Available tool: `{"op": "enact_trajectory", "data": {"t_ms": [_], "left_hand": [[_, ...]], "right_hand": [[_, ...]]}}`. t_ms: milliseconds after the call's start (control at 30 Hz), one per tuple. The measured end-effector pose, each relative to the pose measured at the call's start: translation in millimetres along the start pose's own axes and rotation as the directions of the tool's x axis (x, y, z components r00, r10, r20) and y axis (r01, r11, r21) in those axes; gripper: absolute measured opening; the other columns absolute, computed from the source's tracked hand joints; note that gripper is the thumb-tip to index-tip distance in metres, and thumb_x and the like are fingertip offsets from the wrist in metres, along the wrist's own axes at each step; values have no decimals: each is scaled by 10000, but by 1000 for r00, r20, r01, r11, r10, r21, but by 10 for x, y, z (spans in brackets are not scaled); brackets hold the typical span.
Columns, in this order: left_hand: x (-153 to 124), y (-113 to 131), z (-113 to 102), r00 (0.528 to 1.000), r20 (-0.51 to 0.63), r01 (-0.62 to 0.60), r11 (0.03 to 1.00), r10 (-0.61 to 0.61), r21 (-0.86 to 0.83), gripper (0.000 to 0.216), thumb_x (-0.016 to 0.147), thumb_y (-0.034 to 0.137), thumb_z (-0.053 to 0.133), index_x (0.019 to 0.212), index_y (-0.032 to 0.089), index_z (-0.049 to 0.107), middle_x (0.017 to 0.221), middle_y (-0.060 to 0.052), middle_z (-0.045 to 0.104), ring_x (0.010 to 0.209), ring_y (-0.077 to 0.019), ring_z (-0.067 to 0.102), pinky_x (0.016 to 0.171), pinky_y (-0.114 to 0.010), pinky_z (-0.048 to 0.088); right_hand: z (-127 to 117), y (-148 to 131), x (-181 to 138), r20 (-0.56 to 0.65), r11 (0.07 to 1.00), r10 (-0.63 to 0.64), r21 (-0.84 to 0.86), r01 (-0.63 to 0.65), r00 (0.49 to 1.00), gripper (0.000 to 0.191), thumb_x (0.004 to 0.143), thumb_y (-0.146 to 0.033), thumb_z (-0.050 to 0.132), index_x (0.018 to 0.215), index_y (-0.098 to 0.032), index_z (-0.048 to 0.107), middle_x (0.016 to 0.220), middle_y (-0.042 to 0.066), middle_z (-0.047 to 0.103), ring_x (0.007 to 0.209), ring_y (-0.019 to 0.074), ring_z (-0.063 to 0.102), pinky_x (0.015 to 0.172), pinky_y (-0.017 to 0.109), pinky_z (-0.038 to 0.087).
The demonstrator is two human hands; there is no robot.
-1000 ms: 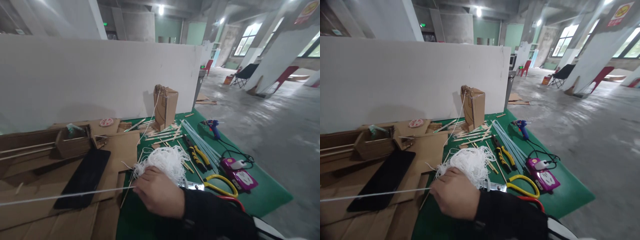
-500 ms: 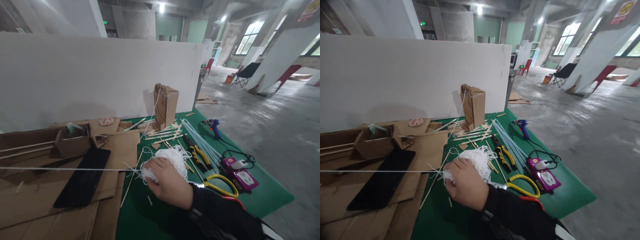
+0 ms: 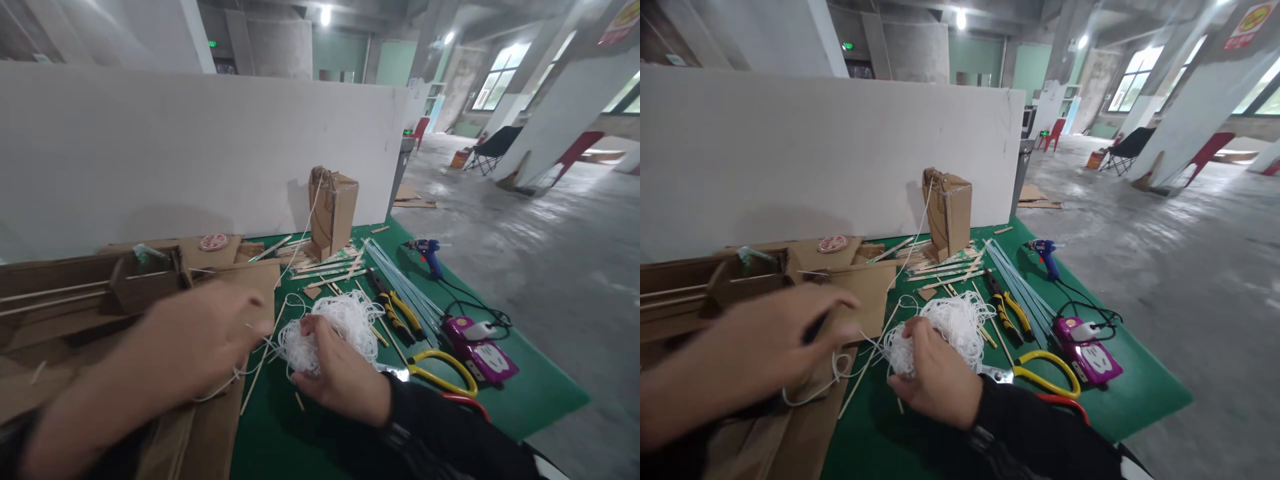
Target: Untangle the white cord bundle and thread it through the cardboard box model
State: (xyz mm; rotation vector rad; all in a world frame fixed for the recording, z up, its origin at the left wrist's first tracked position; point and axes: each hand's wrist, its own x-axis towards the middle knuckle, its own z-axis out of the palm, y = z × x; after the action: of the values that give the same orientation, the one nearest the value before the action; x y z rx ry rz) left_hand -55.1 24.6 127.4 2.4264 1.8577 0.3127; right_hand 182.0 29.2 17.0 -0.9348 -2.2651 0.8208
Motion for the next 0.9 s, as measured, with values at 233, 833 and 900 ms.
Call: {"op": "enact_trajectory", "data": {"t_ms": [233,833,900], "left_hand": [[72,405,621,944,287,-157,987,162,-41,264,879,320,528,1125,223,538,969,-56,677,932,-299,632,766,-392,442],[-160,316,908,973,228,48,993,-22,-110,158,956,267,381,1002,253,532,764,13,667,670,-221,630,625,-299,352],[-164,277,922,982,190,21,990,6,-139,184,962,273,379,1014,252,554,835,-1,675,733,-219,633,639,-296,362]], "right_hand": [[-160,-79,-96,-4,987,-65,148,65,998,694,808,-174,641,1408,-165,292,1349,136,453,1274,236,444,1103,385,365],[-83,110,-132,17,999,-50,11,50,999,401,826,-109,595,1206,-163,478,1251,106,531,1183,219,498,1051,363,415],[-79,106,-134,21,999,-45,13,45,999,419,810,-95,600,1202,-171,477,1266,107,521,1190,224,496,1052,368,415]]}}
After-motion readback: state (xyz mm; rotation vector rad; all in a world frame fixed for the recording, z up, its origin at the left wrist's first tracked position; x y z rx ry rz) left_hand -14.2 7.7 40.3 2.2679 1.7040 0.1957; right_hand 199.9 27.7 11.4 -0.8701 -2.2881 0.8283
